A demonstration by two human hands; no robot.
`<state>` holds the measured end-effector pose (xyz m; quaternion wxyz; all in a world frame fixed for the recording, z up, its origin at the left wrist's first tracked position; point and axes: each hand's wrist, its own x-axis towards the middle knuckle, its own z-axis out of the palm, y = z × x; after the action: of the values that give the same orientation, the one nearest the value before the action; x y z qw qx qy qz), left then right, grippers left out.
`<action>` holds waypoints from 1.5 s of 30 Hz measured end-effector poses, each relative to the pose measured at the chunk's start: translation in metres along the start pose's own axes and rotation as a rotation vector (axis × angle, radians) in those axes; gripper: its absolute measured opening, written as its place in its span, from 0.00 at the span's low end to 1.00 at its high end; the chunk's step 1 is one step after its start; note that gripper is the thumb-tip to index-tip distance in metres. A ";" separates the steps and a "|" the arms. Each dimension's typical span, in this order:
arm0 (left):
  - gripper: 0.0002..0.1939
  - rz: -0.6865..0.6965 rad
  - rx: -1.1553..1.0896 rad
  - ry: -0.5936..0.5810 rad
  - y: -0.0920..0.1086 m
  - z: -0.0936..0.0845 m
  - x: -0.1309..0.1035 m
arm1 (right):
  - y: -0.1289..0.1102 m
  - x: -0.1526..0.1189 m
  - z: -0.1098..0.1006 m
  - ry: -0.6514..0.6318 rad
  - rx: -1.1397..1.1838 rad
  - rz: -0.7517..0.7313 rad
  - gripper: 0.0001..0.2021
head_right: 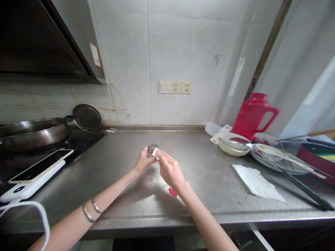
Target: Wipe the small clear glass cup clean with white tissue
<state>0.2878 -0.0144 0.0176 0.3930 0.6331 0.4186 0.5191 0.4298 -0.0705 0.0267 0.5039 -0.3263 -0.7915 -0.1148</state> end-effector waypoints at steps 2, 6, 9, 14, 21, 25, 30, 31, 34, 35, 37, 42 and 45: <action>0.27 0.001 -0.004 -0.001 -0.001 0.000 0.000 | 0.000 -0.002 -0.002 0.001 0.000 0.015 0.18; 0.28 0.011 -0.003 -0.005 -0.003 0.000 0.000 | 0.002 -0.002 -0.006 0.037 -0.018 0.036 0.18; 0.28 0.016 0.096 -0.010 -0.003 0.001 -0.002 | 0.003 0.007 -0.005 0.066 -0.055 -0.007 0.19; 0.25 0.071 0.240 -0.010 -0.003 0.001 -0.002 | 0.009 0.027 0.008 -0.151 -0.163 -0.124 0.20; 0.18 0.184 0.343 -0.016 -0.002 0.001 -0.005 | 0.006 0.020 0.017 -0.195 -0.182 -0.191 0.16; 0.21 0.118 0.302 -0.060 -0.006 0.000 -0.009 | -0.001 0.013 0.014 -0.186 -0.190 -0.189 0.17; 0.20 0.138 0.252 -0.060 -0.009 -0.002 -0.009 | -0.013 0.011 0.011 -0.189 -0.128 -0.194 0.18; 0.19 0.136 0.249 -0.057 -0.008 -0.002 -0.009 | -0.015 0.013 0.010 -0.192 -0.094 -0.176 0.18; 0.16 0.122 0.235 -0.046 -0.003 0.000 -0.009 | -0.018 0.021 0.003 -0.182 0.011 -0.083 0.19; 0.17 0.108 0.230 -0.049 -0.002 0.000 -0.008 | -0.016 0.024 0.001 -0.156 0.041 -0.054 0.18; 0.24 0.069 0.207 -0.051 -0.002 0.001 -0.006 | -0.007 0.033 -0.005 -0.064 0.078 0.002 0.17; 0.32 0.008 0.065 -0.099 -0.002 -0.001 0.002 | 0.035 0.047 -0.008 0.141 0.073 0.263 0.14; 0.32 -0.031 -0.081 -0.133 0.002 -0.004 0.004 | 0.052 0.043 0.000 0.026 0.184 0.408 0.18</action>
<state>0.2849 -0.0110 0.0216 0.4531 0.6435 0.3798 0.4862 0.4505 -0.0138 0.0564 0.5546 -0.4308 -0.7096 0.0577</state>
